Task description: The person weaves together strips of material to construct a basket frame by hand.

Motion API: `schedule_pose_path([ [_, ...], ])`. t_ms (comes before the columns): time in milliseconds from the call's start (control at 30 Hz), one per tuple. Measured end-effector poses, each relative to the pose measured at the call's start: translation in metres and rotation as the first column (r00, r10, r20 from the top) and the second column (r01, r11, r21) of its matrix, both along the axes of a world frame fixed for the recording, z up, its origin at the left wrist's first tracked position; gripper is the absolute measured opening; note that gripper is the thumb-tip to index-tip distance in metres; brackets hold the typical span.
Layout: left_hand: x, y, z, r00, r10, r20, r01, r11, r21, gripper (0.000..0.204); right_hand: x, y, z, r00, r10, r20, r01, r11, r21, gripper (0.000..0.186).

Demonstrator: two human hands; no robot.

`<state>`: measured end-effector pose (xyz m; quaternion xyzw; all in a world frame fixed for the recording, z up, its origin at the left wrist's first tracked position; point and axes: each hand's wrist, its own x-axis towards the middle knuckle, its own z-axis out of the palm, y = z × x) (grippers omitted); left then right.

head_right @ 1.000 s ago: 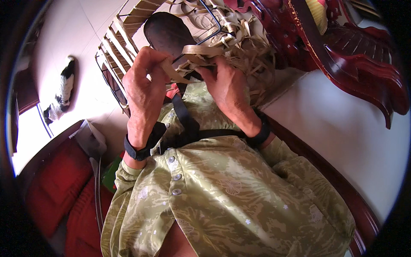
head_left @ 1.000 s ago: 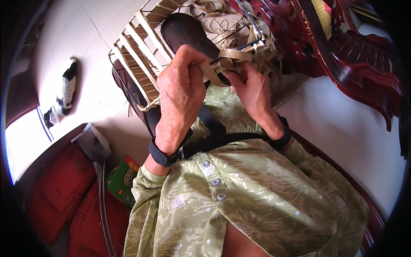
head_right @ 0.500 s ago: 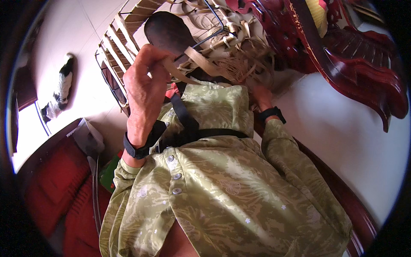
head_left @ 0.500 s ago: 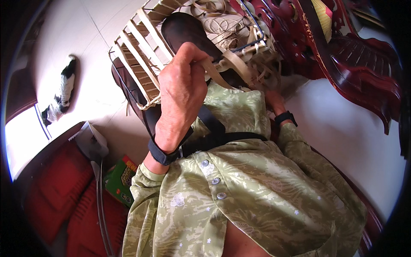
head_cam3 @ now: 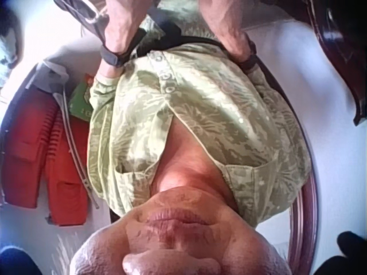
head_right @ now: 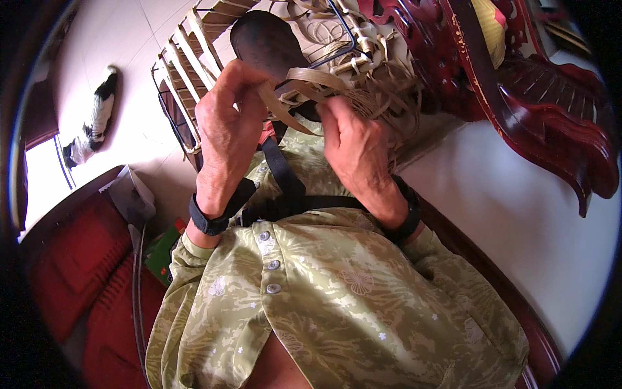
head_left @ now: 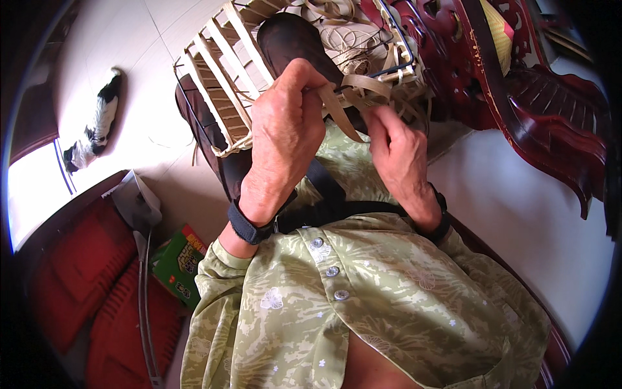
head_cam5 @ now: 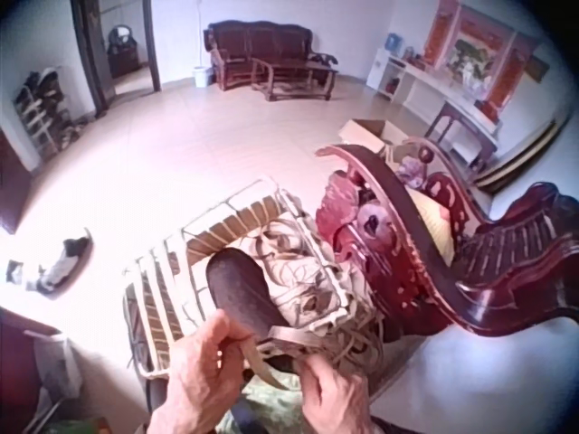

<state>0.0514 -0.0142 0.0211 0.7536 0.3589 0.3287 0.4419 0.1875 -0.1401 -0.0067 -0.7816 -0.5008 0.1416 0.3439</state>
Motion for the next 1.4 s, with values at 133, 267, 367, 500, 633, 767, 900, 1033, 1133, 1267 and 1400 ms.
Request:
schedule_pose_path([
  [133,0.000,-0.001,-0.001,1.000,0.011,0.007,-0.011,1.000,0.005,0.015,0.006,0.012,-0.010,0.999,-0.048,-0.018,0.046,0.996,-0.077,0.016],
  [267,-0.002,-0.001,-0.001,1.000,0.016,0.005,-0.016,1.000,0.009,0.015,0.000,0.018,-0.003,0.883,-0.122,-0.452,0.024,0.976,-0.217,0.022],
  [367,-0.004,0.000,-0.004,0.999,-0.002,0.036,0.001,1.000,0.016,0.015,0.007,0.004,-0.021,0.847,-0.072,-0.526,0.052,0.997,-0.053,0.022],
  [500,-0.004,0.000,-0.001,1.000,0.015,0.023,-0.015,1.000,-0.026,0.014,0.062,-0.038,-0.091,0.997,-0.004,-0.079,-0.036,0.869,-0.493,0.019],
  [633,-0.004,0.003,-0.003,0.999,-0.001,0.043,0.000,1.000,0.029,0.014,0.127,-0.117,-0.197,0.978,0.060,0.198,0.117,0.627,-0.770,0.017],
  [767,-0.004,0.004,-0.003,0.999,0.002,0.042,-0.005,0.998,0.069,0.014,0.096,-0.085,-0.111,0.977,0.116,0.178,0.053,0.678,-0.733,0.019],
  [900,-0.004,0.005,0.000,1.000,0.003,0.019,-0.003,1.000,-0.018,0.014,0.033,-0.023,-0.005,0.999,0.003,-0.054,-0.017,0.969,-0.246,0.016],
  [1033,-0.004,0.005,0.001,1.000,-0.001,0.026,0.001,1.000,-0.019,0.014,0.007,0.012,0.001,1.000,0.007,0.022,-0.001,0.968,-0.250,0.014],
  [1133,-0.004,0.004,-0.002,0.999,0.009,0.033,-0.009,1.000,-0.011,0.014,0.003,0.023,-0.004,0.998,0.032,-0.054,-0.038,0.991,-0.126,0.014],
  [1267,-0.006,0.003,0.002,1.000,0.021,0.009,-0.020,0.999,-0.044,0.014,0.032,-0.009,-0.052,0.993,0.015,-0.118,-0.040,0.977,-0.208,0.020],
  [1400,-0.006,0.004,0.001,1.000,-0.007,0.023,0.008,0.999,-0.032,0.014,0.105,-0.073,-0.134,0.970,0.065,0.235,0.161,0.553,-0.818,0.021],
])
